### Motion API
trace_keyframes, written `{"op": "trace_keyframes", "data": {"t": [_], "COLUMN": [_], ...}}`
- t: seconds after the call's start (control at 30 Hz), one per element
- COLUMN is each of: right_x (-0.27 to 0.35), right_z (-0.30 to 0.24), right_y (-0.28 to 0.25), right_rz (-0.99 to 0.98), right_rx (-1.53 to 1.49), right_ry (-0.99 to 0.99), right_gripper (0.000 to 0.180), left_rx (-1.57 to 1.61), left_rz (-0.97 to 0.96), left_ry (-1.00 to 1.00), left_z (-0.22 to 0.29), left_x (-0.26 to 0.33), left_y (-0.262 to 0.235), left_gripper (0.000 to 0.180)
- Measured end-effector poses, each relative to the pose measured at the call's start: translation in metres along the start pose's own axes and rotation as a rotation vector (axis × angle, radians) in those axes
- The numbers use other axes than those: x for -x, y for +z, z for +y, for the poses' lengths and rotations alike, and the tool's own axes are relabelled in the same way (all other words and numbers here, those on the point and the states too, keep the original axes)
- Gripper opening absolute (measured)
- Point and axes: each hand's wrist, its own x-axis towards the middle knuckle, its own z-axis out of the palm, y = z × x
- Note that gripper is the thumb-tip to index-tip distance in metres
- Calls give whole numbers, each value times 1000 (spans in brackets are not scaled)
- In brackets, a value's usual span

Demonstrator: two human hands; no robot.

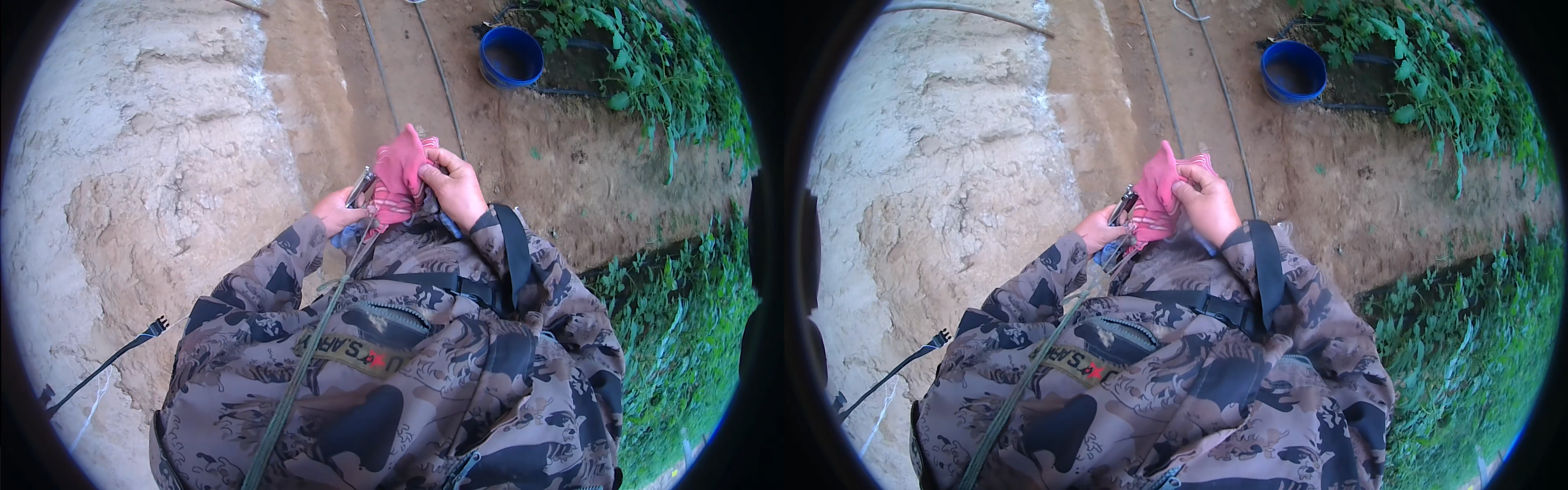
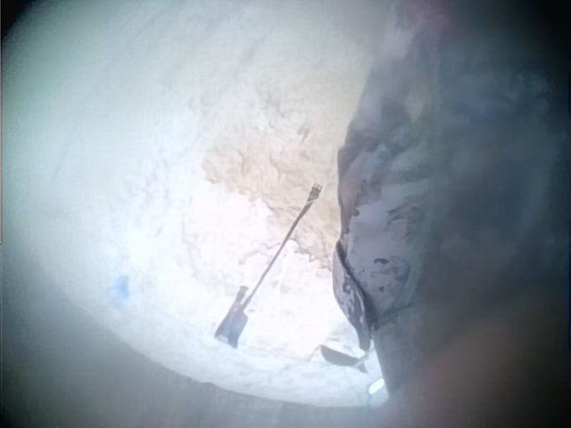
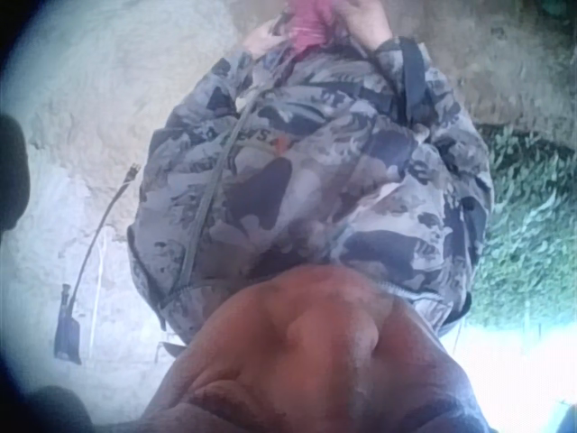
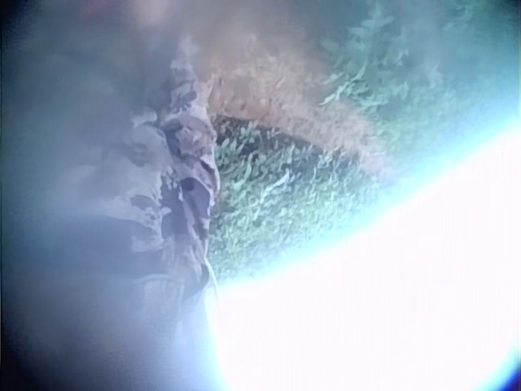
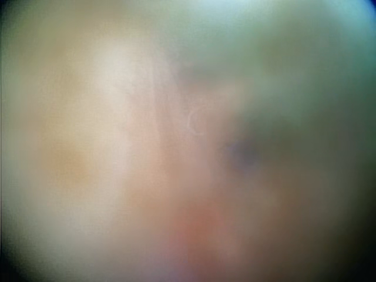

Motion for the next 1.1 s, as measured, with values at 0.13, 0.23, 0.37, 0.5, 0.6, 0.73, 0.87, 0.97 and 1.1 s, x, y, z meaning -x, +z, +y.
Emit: {"op": "trace_keyframes", "data": {"t": [0.13, 0.23, 0.37, 0.5, 0.6, 0.73, 0.87, 0.97, 1.1], "right_x": [5, 9, 9, 6, -2, -9, -1, 6, 3], "right_z": [1, -3, -8, -8, -8, -11, -14, -18, -26], "right_y": [4, 6, 10, 13, 10, 3, 5, 6, 0], "right_rz": [-133, -260, -412, -311, -122, 48, -125, -559, -859], "right_rx": [69, 181, 278, 152, -125, -268, -83, 305, 609], "right_ry": [-13, -56, -102, -52, -15, -3, -46, -71, -122], "right_gripper": [25, 25, 26, 26, 24, 22, 19, 20, 23], "left_rx": [-213, -220, -219, -280, -296, -502, -348, -81, 218], "left_rz": [80, 90, 96, 190, 153, 68, -85, -341, -170], "left_ry": [-19, -18, -22, 27, 7, -42, 37, 296, -288], "left_z": [-3, -12, -14, 1, 17, 29, 26, 17, 7], "left_x": [-12, -25, -38, -44, -54, -66, -64, -55, -51], "left_y": [-11, -16, -12, -1, 5, 10, 21, 22, 19], "left_gripper": [24, 33, 36, 28, 32, 38, 41, 32, 21]}}
